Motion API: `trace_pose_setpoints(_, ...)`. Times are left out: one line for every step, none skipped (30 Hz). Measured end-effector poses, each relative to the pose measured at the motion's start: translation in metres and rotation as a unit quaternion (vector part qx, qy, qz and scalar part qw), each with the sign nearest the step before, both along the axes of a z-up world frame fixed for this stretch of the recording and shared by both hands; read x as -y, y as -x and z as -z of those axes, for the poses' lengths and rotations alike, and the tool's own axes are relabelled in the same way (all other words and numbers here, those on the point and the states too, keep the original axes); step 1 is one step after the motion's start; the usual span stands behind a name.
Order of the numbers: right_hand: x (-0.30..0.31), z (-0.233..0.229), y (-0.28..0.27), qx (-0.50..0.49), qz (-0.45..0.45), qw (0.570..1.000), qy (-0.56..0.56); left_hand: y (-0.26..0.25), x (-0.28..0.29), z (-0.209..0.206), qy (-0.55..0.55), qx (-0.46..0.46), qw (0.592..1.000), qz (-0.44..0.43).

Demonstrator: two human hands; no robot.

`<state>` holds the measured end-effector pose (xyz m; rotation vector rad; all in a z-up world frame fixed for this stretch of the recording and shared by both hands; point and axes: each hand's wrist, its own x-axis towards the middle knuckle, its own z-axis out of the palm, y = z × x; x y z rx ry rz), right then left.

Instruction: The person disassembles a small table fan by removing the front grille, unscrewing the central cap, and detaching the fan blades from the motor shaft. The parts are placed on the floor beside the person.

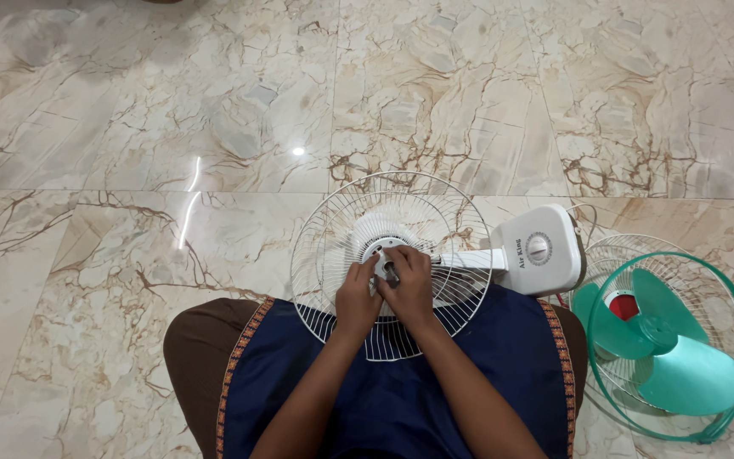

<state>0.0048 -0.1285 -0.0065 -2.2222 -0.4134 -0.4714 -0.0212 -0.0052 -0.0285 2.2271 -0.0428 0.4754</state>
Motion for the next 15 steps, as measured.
trace_pose_setpoints(0.001, -0.001, 0.0, 0.001, -0.008, 1.0, 0.006, 0.002, 0.0, 0.003, 0.013, 0.002, 1.0, 0.002)
trace_pose_setpoints(0.002, -0.001, -0.001, 0.003, -0.015, 1.0, 0.012, 0.004, 0.001, 0.005, 0.026, 0.005, 1.0, 0.006)
trace_pose_setpoints(0.004, -0.001, -0.003, 0.01, -0.03, 0.999, 0.017, 0.006, 0.002, 0.007, 0.039, 0.007, 0.999, 0.009)
trace_pose_setpoints(0.006, -0.001, -0.005, 0.016, -0.045, 0.999, 0.022, 0.009, 0.003, 0.008, 0.043, 0.002, 0.999, 0.008)
trace_pose_setpoints(0.008, 0.0, -0.006, 0.023, -0.059, 0.998, 0.028, 0.012, 0.005, 0.009, 0.047, -0.004, 0.999, 0.007)
trace_pose_setpoints(0.01, 0.0, -0.008, 0.017, -0.071, 0.997, 0.028, 0.012, 0.006, 0.008, 0.051, -0.009, 0.999, 0.006)
trace_pose_setpoints(0.012, 0.001, -0.01, 0.01, -0.082, 0.996, 0.029, 0.013, 0.006, 0.007, 0.062, -0.048, 0.997, 0.001)
trace_pose_setpoints(0.014, 0.001, -0.011, 0.004, -0.093, 0.995, 0.03, 0.014, 0.006, 0.005, 0.074, -0.087, 0.993, -0.003)
trace_pose_setpoints(0.014, 0.001, -0.012, 0.001, -0.094, 0.995, 0.025, 0.014, 0.006, 0.003, 0.086, -0.126, 0.988, -0.007)
trace_pose_setpoints(0.015, 0.001, -0.012, -0.002, -0.094, 0.995, 0.021, 0.014, 0.005, 0.001, 0.083, -0.128, 0.988, 0.0)
trace_pose_setpoints(0.015, 0.002, -0.012, -0.006, -0.095, 0.995, 0.017, 0.014, 0.001, -0.001, 0.08, -0.13, 0.988, 0.007)
trace_pose_setpoints(0.016, 0.002, -0.012, 0.011, -0.094, 0.995, 0.017, 0.011, -0.003, -0.003, 0.077, -0.131, 0.988, 0.015)
trace_pose_setpoints(0.016, 0.002, -0.01, 0.027, -0.093, 0.995, 0.016, 0.008, -0.008, -0.005, 0.038, -0.077, 0.996, 0.025)
trace_pose_setpoints(0.015, 0.004, -0.007, 0.043, -0.093, 0.995, 0.014, 0.006, -0.013, -0.007, -0.001, -0.024, 0.999, 0.034)
trace_pose_setpoints(0.013, 0.007, -0.004, 0.024, -0.071, 0.997, 0.003, 0.004, -0.015, -0.009, -0.041, 0.029, 0.998, 0.043)
